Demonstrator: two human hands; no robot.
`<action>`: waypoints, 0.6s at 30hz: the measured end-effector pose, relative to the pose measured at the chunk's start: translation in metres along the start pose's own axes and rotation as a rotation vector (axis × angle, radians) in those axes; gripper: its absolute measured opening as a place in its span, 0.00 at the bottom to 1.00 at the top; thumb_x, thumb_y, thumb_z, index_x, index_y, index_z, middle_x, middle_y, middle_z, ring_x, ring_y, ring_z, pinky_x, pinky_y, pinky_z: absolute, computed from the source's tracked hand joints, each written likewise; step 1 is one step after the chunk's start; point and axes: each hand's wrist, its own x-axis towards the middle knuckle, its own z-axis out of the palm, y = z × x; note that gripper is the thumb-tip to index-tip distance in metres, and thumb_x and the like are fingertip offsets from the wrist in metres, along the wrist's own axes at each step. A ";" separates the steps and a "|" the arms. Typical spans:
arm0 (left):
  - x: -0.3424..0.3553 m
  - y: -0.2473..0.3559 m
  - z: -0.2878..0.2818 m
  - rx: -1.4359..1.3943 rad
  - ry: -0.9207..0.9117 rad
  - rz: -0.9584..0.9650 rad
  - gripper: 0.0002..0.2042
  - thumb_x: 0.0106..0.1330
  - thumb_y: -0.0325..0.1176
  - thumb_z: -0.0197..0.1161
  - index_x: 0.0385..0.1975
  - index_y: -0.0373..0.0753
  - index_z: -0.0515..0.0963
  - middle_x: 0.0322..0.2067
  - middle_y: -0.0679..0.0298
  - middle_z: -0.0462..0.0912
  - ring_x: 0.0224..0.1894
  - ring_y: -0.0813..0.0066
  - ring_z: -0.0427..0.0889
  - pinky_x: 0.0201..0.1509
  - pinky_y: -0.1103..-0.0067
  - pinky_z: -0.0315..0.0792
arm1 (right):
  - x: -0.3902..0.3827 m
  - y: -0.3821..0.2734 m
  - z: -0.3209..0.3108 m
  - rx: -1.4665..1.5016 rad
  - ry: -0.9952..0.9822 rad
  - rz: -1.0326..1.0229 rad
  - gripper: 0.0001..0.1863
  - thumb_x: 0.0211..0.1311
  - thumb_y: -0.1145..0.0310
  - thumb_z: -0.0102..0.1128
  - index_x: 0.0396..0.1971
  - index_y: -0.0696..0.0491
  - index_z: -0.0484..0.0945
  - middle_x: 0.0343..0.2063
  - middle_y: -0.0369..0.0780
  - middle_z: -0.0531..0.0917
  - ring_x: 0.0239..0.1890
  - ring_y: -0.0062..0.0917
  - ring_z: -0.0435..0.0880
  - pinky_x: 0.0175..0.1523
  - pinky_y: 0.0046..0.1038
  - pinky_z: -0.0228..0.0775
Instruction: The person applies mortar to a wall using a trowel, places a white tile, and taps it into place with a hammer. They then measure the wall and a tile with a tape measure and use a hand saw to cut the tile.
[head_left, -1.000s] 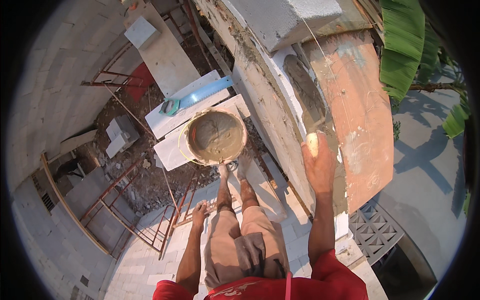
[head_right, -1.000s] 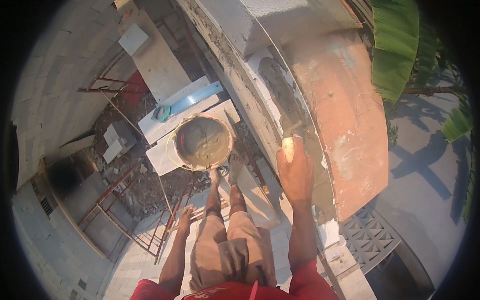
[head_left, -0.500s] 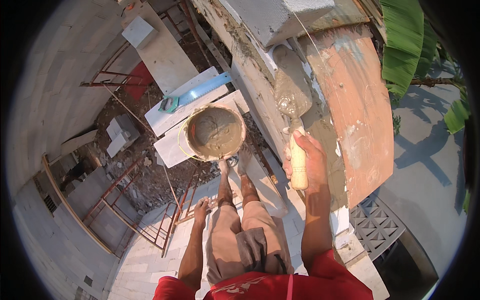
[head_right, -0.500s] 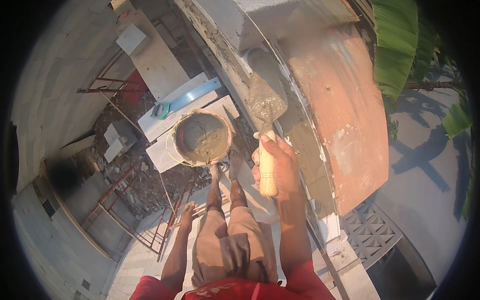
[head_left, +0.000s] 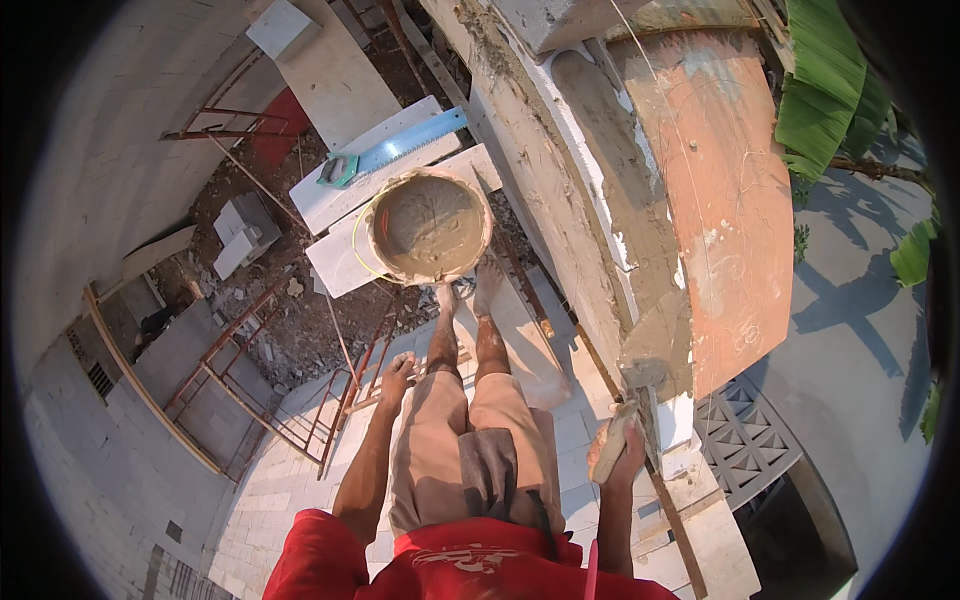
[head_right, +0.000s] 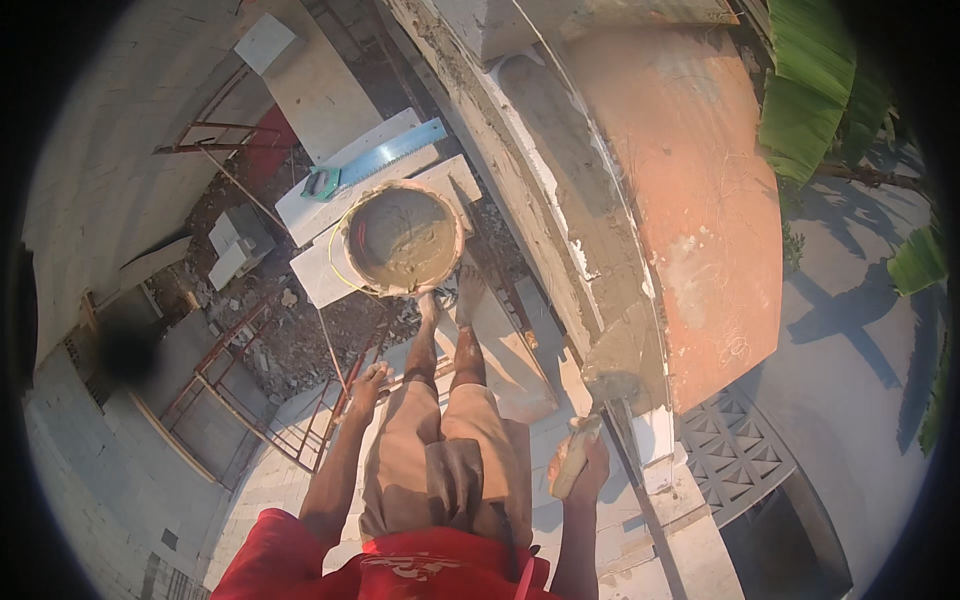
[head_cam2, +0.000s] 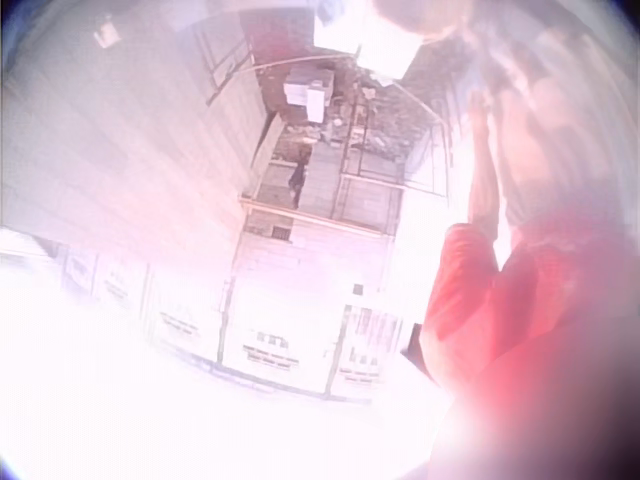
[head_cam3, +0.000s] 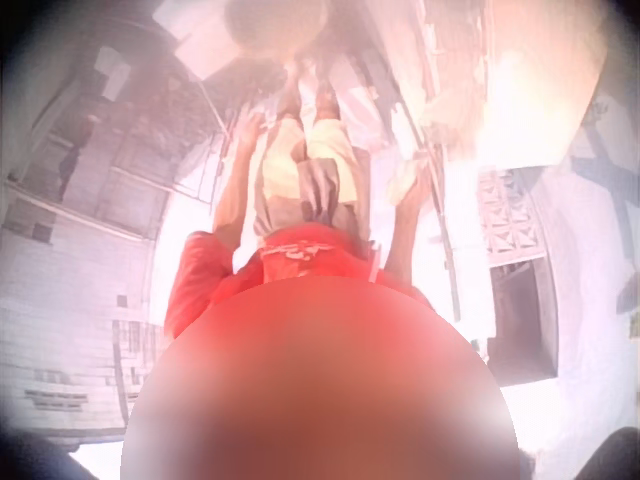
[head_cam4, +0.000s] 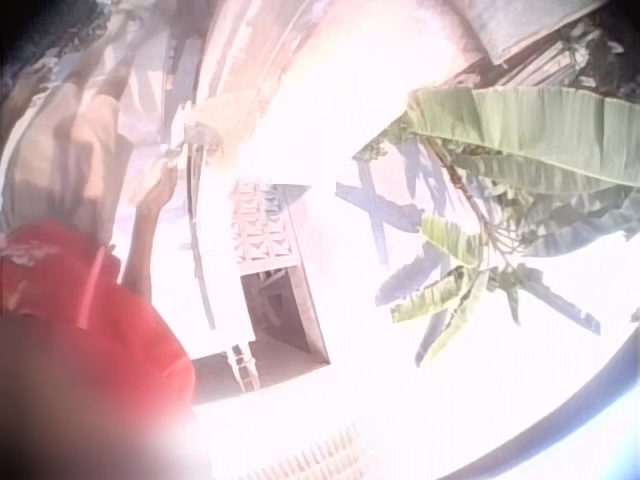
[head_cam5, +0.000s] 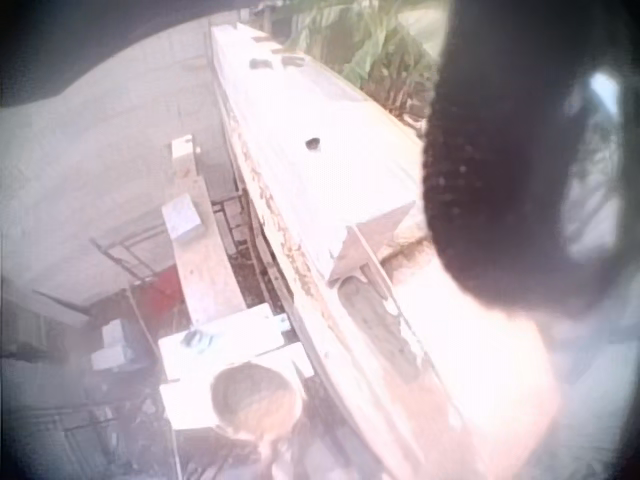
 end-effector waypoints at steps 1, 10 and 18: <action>0.000 0.001 -0.001 0.012 0.013 0.000 0.19 0.75 0.46 0.58 0.58 0.42 0.76 0.48 0.66 0.84 0.45 0.77 0.81 0.47 0.75 0.74 | -0.007 0.011 -0.019 0.033 0.059 0.036 0.23 0.71 0.52 0.51 0.52 0.57 0.69 0.22 0.41 0.75 0.11 0.27 0.73 0.13 0.28 0.66; 0.002 0.002 -0.016 0.024 0.035 0.030 0.16 0.75 0.43 0.58 0.54 0.41 0.78 0.42 0.70 0.83 0.40 0.83 0.78 0.39 0.81 0.71 | -0.009 0.046 0.001 -0.412 -0.166 0.030 0.20 0.67 0.57 0.58 0.50 0.54 0.70 0.22 0.38 0.76 0.17 0.26 0.78 0.22 0.26 0.71; -0.013 -0.020 -0.035 0.032 0.111 -0.024 0.20 0.74 0.49 0.59 0.55 0.42 0.78 0.45 0.67 0.81 0.46 0.77 0.77 0.47 0.74 0.73 | 0.259 0.154 0.219 -1.610 -0.408 -0.268 0.22 0.68 0.56 0.54 0.51 0.60 0.75 0.46 0.61 0.83 0.52 0.59 0.80 0.56 0.53 0.70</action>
